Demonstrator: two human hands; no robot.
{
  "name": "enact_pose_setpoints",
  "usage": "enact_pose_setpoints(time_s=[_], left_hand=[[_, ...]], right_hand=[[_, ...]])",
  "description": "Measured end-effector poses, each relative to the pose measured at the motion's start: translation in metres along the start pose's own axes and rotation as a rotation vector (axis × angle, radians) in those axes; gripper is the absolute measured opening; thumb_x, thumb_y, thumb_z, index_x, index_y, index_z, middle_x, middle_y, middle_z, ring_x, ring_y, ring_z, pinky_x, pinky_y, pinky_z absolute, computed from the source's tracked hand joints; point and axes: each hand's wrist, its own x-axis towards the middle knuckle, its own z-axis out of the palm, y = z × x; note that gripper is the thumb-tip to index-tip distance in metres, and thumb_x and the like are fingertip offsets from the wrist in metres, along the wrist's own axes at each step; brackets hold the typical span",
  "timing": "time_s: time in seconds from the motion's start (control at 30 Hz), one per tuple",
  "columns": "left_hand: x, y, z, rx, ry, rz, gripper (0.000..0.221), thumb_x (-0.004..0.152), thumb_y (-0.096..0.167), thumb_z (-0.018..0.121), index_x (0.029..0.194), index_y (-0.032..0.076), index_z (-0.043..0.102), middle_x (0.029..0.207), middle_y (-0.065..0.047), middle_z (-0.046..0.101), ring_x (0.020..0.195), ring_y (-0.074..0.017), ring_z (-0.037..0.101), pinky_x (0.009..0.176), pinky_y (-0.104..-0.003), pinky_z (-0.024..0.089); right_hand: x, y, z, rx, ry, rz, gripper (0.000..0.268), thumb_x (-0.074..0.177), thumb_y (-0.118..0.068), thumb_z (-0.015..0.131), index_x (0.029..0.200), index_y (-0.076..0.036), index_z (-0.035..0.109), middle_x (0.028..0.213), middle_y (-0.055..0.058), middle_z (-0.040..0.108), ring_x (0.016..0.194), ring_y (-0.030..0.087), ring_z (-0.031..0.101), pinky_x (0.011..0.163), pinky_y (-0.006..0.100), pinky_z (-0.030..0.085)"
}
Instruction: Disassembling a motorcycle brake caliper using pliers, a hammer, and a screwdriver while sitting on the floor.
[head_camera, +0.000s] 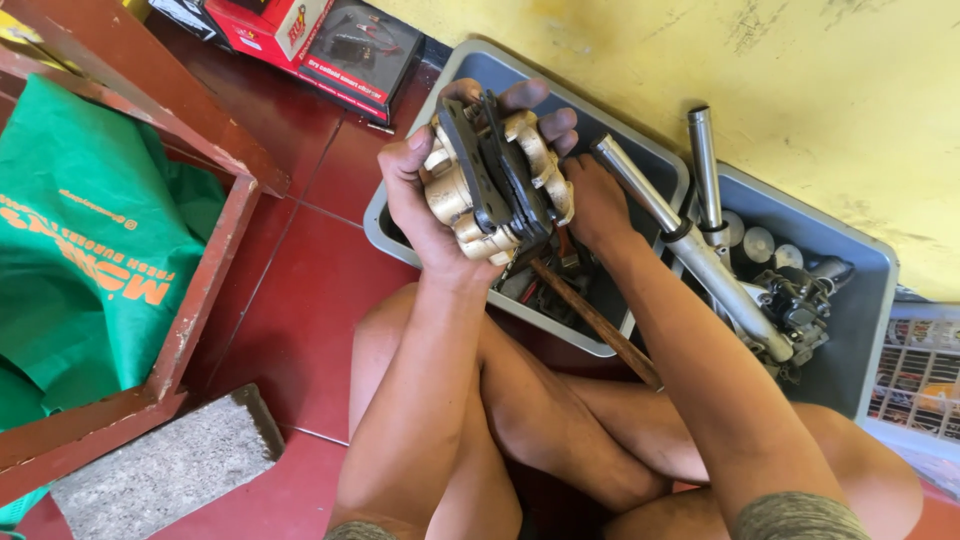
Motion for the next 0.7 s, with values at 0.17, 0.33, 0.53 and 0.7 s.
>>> enact_pose_setpoints(time_s=[0.17,0.33,0.53,0.7], left_hand=[[0.001,-0.005,0.002,0.026,-0.019,0.037,0.042,0.102,0.036,0.053,0.128,0.006,0.066,0.136,-0.024,0.065,0.124,-0.0446,0.064,0.109,-0.053,0.051],[0.01,-0.018,0.054,-0.054,0.42,0.163,0.033,0.083,0.03,0.07,0.104,0.006,0.061,0.1,-0.031,0.068,0.085,-0.0438,0.066,0.082,-0.052,0.056],[0.005,-0.016,0.051,-0.092,0.526,0.108,0.038,0.079,0.031,0.072,0.1,-0.001,0.066,0.087,-0.03,0.067,0.074,-0.0395,0.067,0.073,-0.051,0.059],[0.003,-0.031,0.072,-0.005,0.362,0.067,0.03,0.084,0.028,0.068,0.103,0.004,0.067,0.088,-0.027,0.069,0.071,-0.0379,0.068,0.078,-0.051,0.06]], right_hand=[[0.009,-0.015,0.009,0.192,-0.233,0.308,0.042,0.089,-0.035,0.062,0.118,-0.005,0.069,0.115,0.023,0.061,0.099,0.044,0.061,0.081,0.052,0.05],[0.01,-0.057,-0.037,-0.111,-0.237,0.24,0.04,0.098,-0.033,0.058,0.113,0.001,0.075,0.104,0.023,0.075,0.116,0.05,0.054,0.095,0.058,0.047],[-0.009,-0.001,0.003,0.631,0.106,0.435,0.04,0.095,-0.04,0.07,0.101,-0.001,0.075,0.095,0.021,0.075,0.103,0.045,0.07,0.08,0.058,0.055],[-0.059,-0.043,-0.07,0.633,0.25,0.224,0.026,0.097,-0.033,0.07,0.105,-0.009,0.074,0.093,0.018,0.073,0.099,0.041,0.071,0.085,0.054,0.056]])
